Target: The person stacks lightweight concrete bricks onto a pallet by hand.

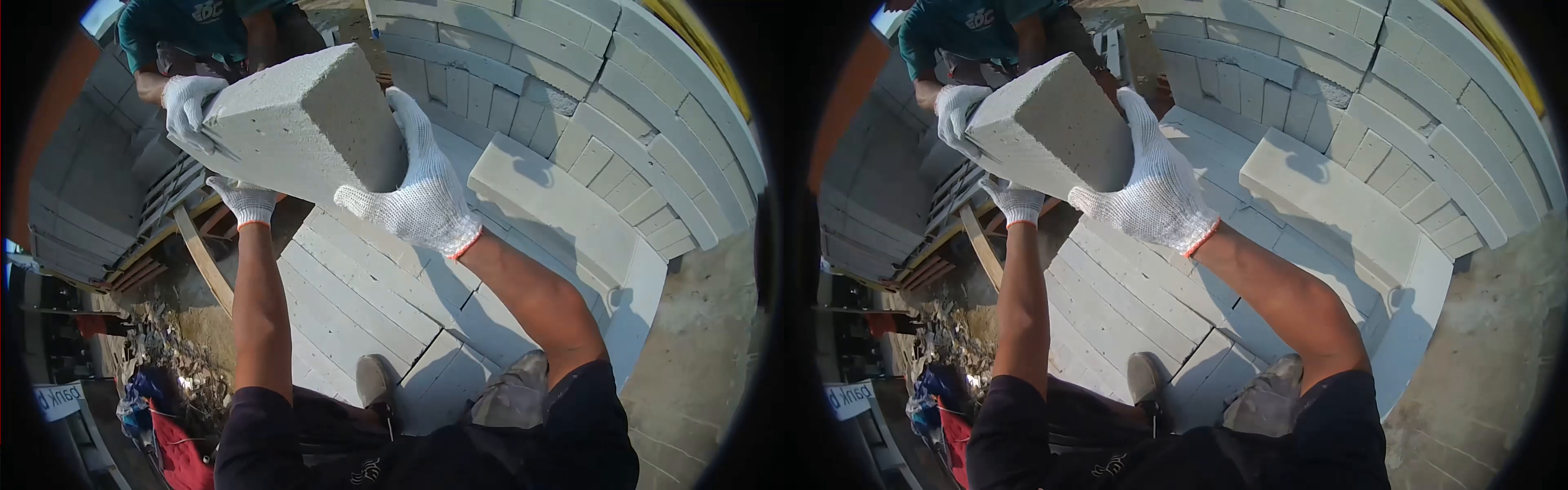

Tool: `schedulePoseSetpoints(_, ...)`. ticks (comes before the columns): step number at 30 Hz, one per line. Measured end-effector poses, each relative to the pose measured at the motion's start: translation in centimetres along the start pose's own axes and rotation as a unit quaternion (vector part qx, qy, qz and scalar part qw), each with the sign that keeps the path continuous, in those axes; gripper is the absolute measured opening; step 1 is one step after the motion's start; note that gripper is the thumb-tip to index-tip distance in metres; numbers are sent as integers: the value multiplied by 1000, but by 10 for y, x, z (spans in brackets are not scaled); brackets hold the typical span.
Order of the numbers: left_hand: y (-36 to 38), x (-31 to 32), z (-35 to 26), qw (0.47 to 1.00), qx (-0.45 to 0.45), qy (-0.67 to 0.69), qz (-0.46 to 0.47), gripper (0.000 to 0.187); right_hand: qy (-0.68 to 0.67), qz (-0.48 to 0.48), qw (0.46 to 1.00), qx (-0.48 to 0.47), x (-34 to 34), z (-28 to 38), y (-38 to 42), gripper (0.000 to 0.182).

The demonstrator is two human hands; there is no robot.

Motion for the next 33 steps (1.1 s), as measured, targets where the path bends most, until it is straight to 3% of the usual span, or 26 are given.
schedulePoseSetpoints(1, 7, -3, 3, 999, 17, 20, -44, 108, -18, 9, 999, 36, -14, 7, 15, 112)
schedulePoseSetpoints(2, 32, 7, 20, 988, -21, 74, -130, 107, -31, 8, 997, 64, -32, 10, 24, 106)
schedulePoseSetpoints(5, 51, -42, 59, 988, -58, 113, -86, 95, -42, -27, 982, 180, -86, 6, 88, 105)
schedulePoseSetpoints(7, 88, -80, 103, 987, -72, 57, -133, 82, -15, -66, 949, 307, -120, -16, 160, 103)
schedulePoseSetpoints(8, 126, -77, 130, 986, -61, 28, -155, 77, -90, -118, 926, 347, -137, -28, 198, 96)
schedulePoseSetpoints(11, 207, -67, 215, 973, -179, -16, -142, 66, -216, -305, 827, 420, -180, -65, 348, 73)
schedulePoseSetpoints(13, 230, -77, 257, 952, -241, -76, -171, 58, -233, -338, 760, 504, -198, -63, 435, 54)
schedulePoseSetpoints(15, 234, -79, 303, 934, -294, -109, -174, 51, -337, -462, 615, 543, -200, -62, 518, 43)
schedulePoseSetpoints(17, 223, -89, 348, 928, -315, -128, -152, 47, -322, -507, 572, 560, -210, -63, 574, 41)
schedulePoseSetpoints(18, 213, -90, 372, 926, -322, -138, -140, 45, -331, -493, 574, 565, -210, -67, 574, 41)
schedulePoseSetpoints(20, 188, -90, 414, 932, -310, -126, -141, 43, -257, -616, 525, 529, -232, -72, 589, 44)
schedulePoseSetpoints(21, 182, -77, 425, 932, -304, -129, -150, 43, -262, -610, 522, 536, -233, -77, 593, 44)
schedulePoseSetpoints(23, 165, -37, 443, 937, -290, -167, -101, 42, -280, -705, 421, 497, -236, -87, 606, 57)
schedulePoseSetpoints(24, 165, -32, 447, 937, -286, -172, -108, 42, -284, -701, 417, 503, -229, -92, 600, 57)
schedulePoseSetpoints(26, 173, -34, 453, 895, -326, -276, -127, 43, -272, -767, 377, 442, -207, -88, 577, 74)
schedulePoseSetpoints(27, 177, -45, 453, 887, -340, -279, -140, 43, -365, -763, 331, 418, -185, -87, 558, 84)
schedulePoseSetpoints(28, 179, -36, 447, 887, -341, -282, -134, 43, -366, -766, 330, 413, -180, -94, 556, 84)
schedulePoseSetpoints(30, 202, -32, 433, 811, -424, -374, -149, 40, -382, -680, 322, 536, -159, -101, 566, 86)
schedulePoseSetpoints(31, 210, -30, 425, 758, -423, -476, -138, 40, -377, -683, 319, 538, -156, -109, 577, 86)
schedulePoseSetpoints(33, 226, -32, 428, 748, -420, -503, -103, 39, -381, -651, 290, 589, -142, -112, 595, 81)
Point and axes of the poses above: each hand's wrist, its own y-axis away from the middle knuckle, its own x-axis out of the palm, z = x × y, the point moved 8 cm from there along -y, towards the middle knuckle, and after that the axes turned 5 degrees about -x, right-handed, at the moved point
